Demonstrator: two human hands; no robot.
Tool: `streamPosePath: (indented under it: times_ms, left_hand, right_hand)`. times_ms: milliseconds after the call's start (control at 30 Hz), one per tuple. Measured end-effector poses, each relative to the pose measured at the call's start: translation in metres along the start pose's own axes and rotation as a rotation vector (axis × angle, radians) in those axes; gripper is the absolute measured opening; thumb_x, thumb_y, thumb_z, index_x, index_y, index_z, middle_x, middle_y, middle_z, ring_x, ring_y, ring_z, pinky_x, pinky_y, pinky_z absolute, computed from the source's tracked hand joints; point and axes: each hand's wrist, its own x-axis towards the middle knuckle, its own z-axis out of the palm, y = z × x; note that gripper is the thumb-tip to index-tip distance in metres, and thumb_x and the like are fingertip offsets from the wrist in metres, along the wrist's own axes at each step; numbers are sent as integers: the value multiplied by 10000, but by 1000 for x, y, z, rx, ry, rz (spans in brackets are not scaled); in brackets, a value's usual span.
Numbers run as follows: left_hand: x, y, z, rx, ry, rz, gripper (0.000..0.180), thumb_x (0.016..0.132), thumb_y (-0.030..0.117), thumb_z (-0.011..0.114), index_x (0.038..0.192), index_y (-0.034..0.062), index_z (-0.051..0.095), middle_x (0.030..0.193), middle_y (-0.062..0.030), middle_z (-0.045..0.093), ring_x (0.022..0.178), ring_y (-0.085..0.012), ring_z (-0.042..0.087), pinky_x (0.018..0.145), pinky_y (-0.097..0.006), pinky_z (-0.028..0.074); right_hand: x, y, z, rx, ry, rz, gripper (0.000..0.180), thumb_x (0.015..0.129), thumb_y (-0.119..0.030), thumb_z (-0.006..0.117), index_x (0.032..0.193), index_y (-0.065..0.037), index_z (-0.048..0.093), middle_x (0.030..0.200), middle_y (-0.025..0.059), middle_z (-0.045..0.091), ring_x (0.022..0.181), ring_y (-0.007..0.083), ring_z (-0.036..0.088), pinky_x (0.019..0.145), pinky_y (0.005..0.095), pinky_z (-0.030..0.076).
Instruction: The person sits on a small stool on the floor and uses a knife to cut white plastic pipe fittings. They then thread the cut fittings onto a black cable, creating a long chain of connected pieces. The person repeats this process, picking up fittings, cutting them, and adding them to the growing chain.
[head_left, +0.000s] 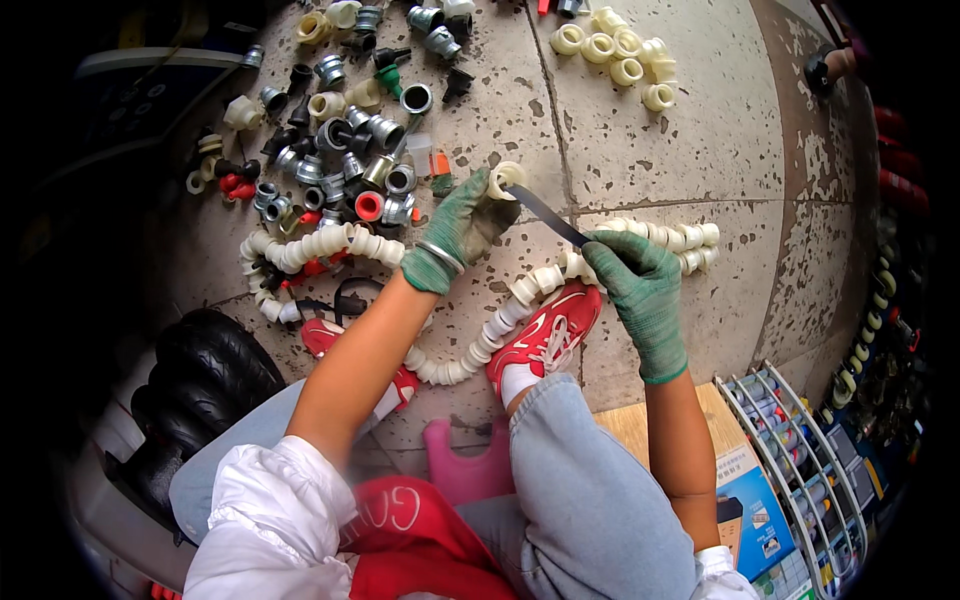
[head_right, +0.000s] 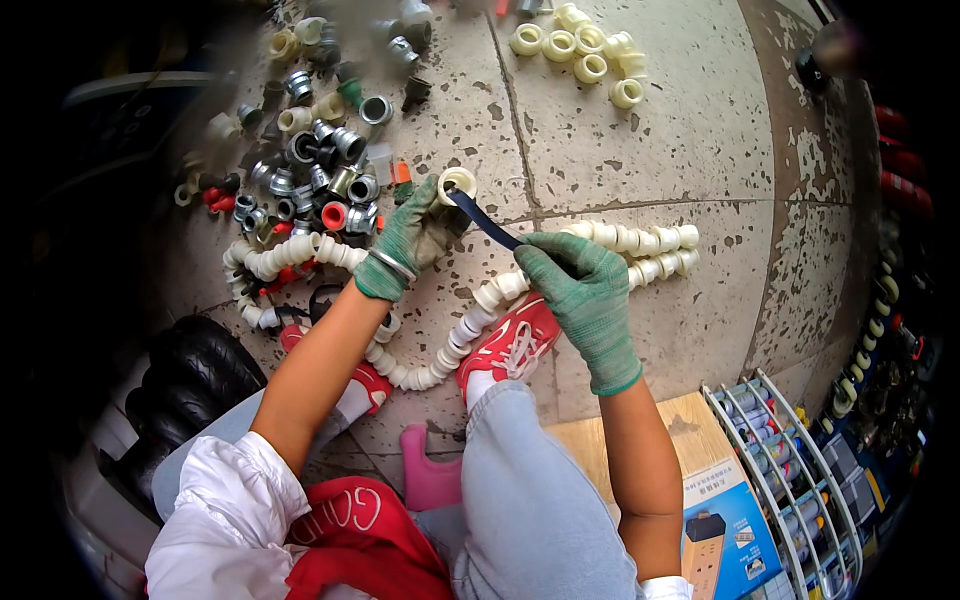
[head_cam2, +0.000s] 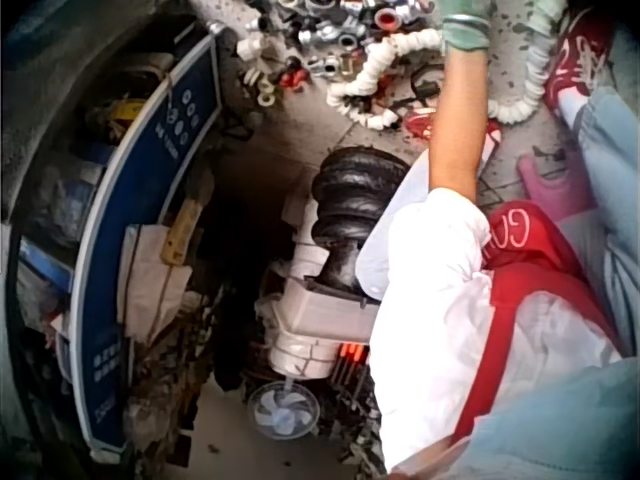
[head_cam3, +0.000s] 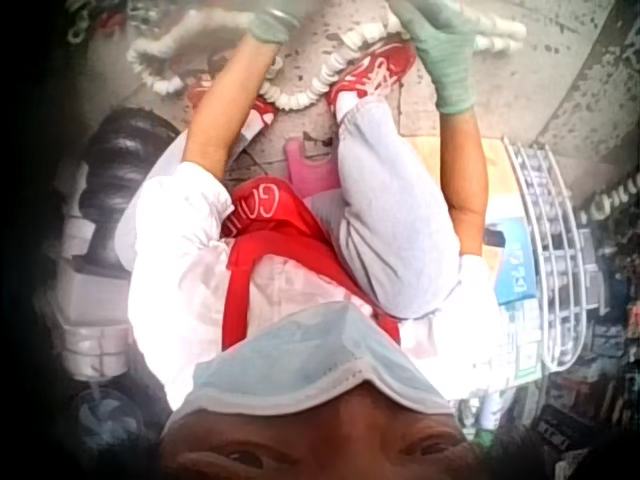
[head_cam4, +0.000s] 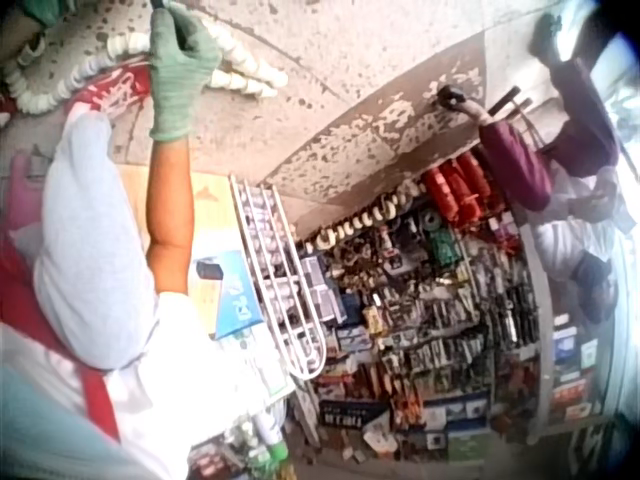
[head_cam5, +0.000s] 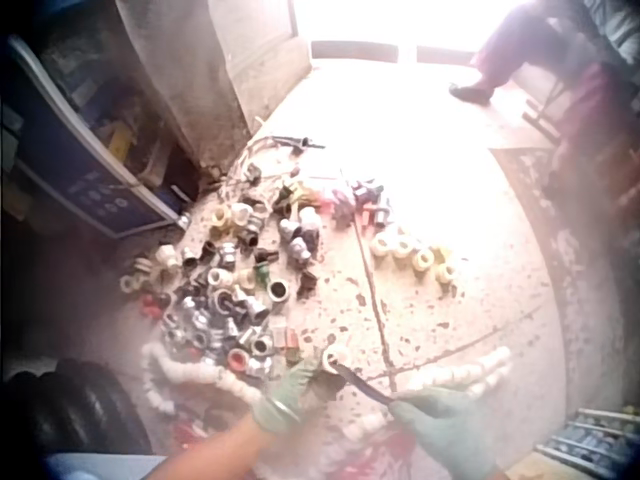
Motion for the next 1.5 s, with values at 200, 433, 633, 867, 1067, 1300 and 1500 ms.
streamPosePath:
  times_ms: [200,433,633,867,1067,1300,1500]
  left_hand:
    - [-9,0,7,42,-92,-30,346,890,269,606,1163,60,570,1136,-93,599,1012,-214,598,896,-363,515]
    - [-25,-6,36,108,-116,32,410,912,188,570,1276,42,451,1242,-136,540,1140,-244,527,961,-396,461]
    - [-49,-15,69,826,128,393,272,913,72,524,1174,0,547,1072,-121,644,966,-225,623,907,-327,473]
    - [-131,-1,146,866,-202,705,253,912,66,545,1151,-10,579,1027,-101,656,985,-165,604,872,-293,492]
    - [-172,95,104,1135,69,689,281,900,94,557,1169,15,584,1021,-49,649,895,-99,588,810,-228,467]
    - [-234,108,-134,2173,703,52,265,787,250,555,979,89,643,914,-159,655,934,-303,615,859,-384,452]
    - [-228,53,-148,2399,697,412,337,822,207,545,1158,225,561,1179,-98,535,1047,-297,548,896,-412,430]
  right_hand:
    - [9,8,7,-55,28,-15,180,831,-88,661,972,24,666,790,35,664,705,60,581,627,191,476]
    - [17,34,23,-35,47,-32,165,830,-103,663,943,17,679,732,31,654,648,58,550,577,191,446]
    - [14,51,23,-323,42,-177,456,761,-109,676,1182,8,546,1034,143,615,920,193,591,801,296,477]
    - [-28,-33,37,365,-282,-76,454,850,-57,567,1287,-30,446,1110,77,540,997,132,568,810,272,494]
    - [-33,-74,-38,-53,16,-343,178,929,-109,514,1048,-12,604,771,-20,548,667,49,476,568,195,397]
    - [-102,-159,-154,-602,610,-831,235,895,-89,549,1118,-19,580,896,37,594,747,132,551,658,250,456]
    - [-154,-245,-220,-1386,1077,-1051,315,867,-73,580,1177,-24,560,1003,85,634,816,203,615,736,297,507]
